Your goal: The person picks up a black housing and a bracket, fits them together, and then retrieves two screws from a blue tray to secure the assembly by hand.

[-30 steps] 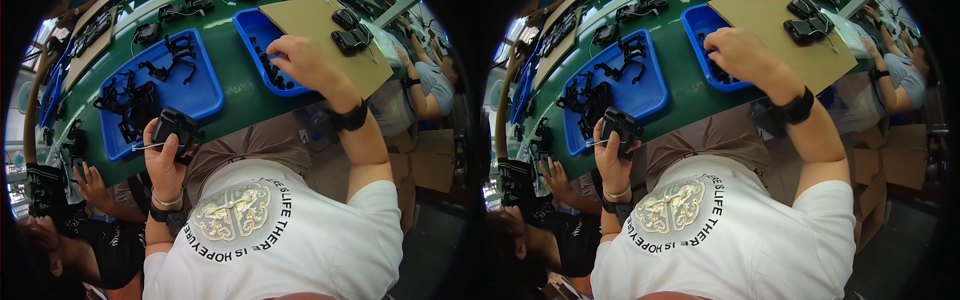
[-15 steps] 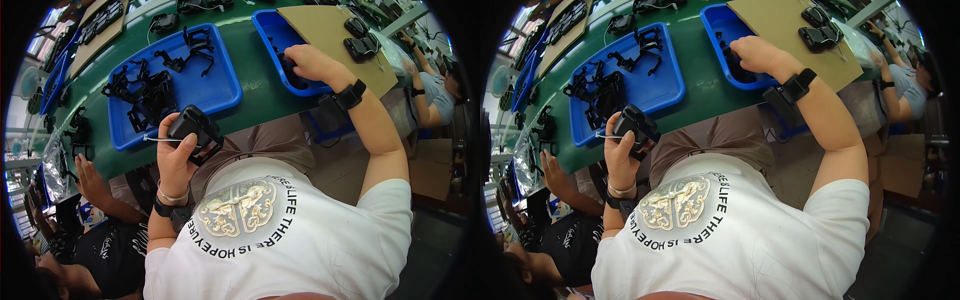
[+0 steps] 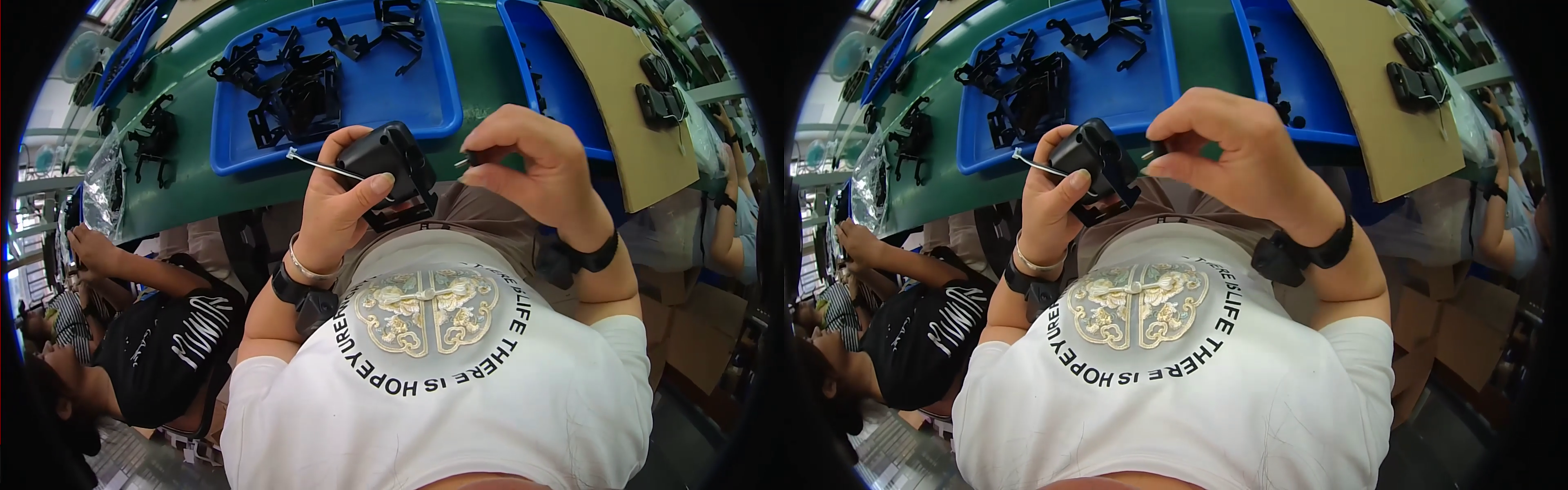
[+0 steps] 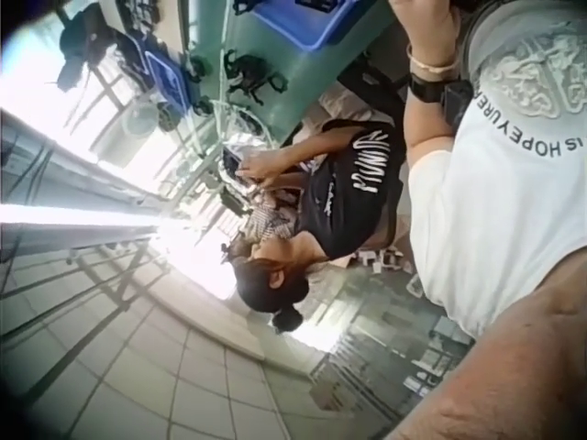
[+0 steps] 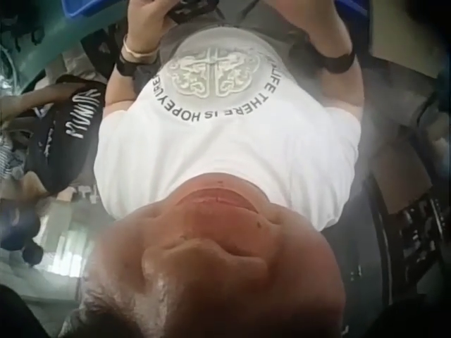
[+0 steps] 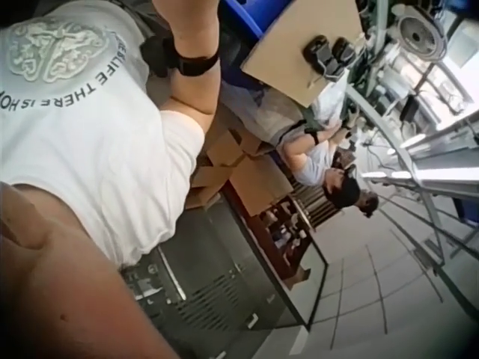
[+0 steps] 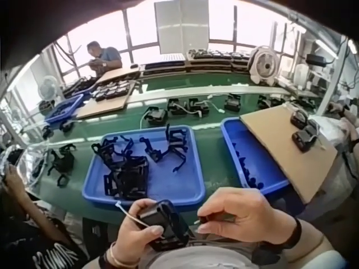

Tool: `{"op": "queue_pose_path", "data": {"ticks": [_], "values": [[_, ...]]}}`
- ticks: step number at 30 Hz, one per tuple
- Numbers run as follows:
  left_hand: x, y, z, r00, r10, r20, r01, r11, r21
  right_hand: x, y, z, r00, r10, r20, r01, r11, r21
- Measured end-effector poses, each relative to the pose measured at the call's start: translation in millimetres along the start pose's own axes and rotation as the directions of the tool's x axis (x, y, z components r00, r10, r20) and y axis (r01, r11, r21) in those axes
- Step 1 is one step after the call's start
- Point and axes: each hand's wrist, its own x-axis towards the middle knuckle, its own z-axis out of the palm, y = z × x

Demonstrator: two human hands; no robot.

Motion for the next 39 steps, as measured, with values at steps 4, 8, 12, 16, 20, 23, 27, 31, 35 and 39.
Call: {"op": "queue_pose_path", "data": {"ticks": [4,8,12,16,20,23,27,31,35,39], "values": [[-0.2,1.3,3.7,1.0,-0.019,-0.007,0.019,1.0,-0.006,-0.6,15.9,27.4,0.994,-0.077,-0.08,0.079,0.996,0.029],[0.0,-0.7,2.6,1.0,0.0,-0.005,0.001,0.994,0.11,-2.0,22.2,35.5,0.992,-0.047,-0.115,0.054,0.997,0.054],[1.4,-2.2,-0.9,1.0,0.02,0.021,-0.025,0.977,0.212,-4.8,25.9,36.9,0.991,-0.085,-0.1,0.088,0.996,0.034],[3.4,-1.1,-0.2,0.999,0.018,0.046,-0.029,0.966,0.257,-5.8,27.2,36.5,0.987,-0.113,-0.11,0.11,0.994,-0.027],[7.6,-0.1,-3.1,0.99,0.107,0.094,-0.136,0.903,0.407,-8.4,23.5,39.8,0.992,0.068,-0.105,-0.071,0.997,-0.021],[8.8,6.2,-2.3,0.992,0.087,0.09,-0.118,0.892,0.437,-7.4,22.6,41.2,0.989,0.113,-0.096,-0.116,0.993,-0.024],[9.8,6.1,-1.1,0.99,0.095,0.102,-0.132,0.874,0.468,-9.4,27.1,42.9,0.985,0.151,-0.088,-0.155,0.987,-0.032],[9.8,6.3,2.7,0.997,0.032,0.064,-0.054,0.923,0.382,-7.9,24.9,56.2,0.949,0.239,-0.204,-0.203,0.962,0.185],[12.6,1.3,7.5,0.999,-0.041,-0.007,0.041,0.972,0.231,-6.0,27.5,54.8,0.948,0.199,-0.25,-0.152,0.969,0.196],[12.3,6.1,10.4,0.992,-0.101,-0.073,0.107,0.991,0.082,-3.9,18.8,46.0,0.977,0.066,-0.202,-0.06,0.998,0.037]]}}
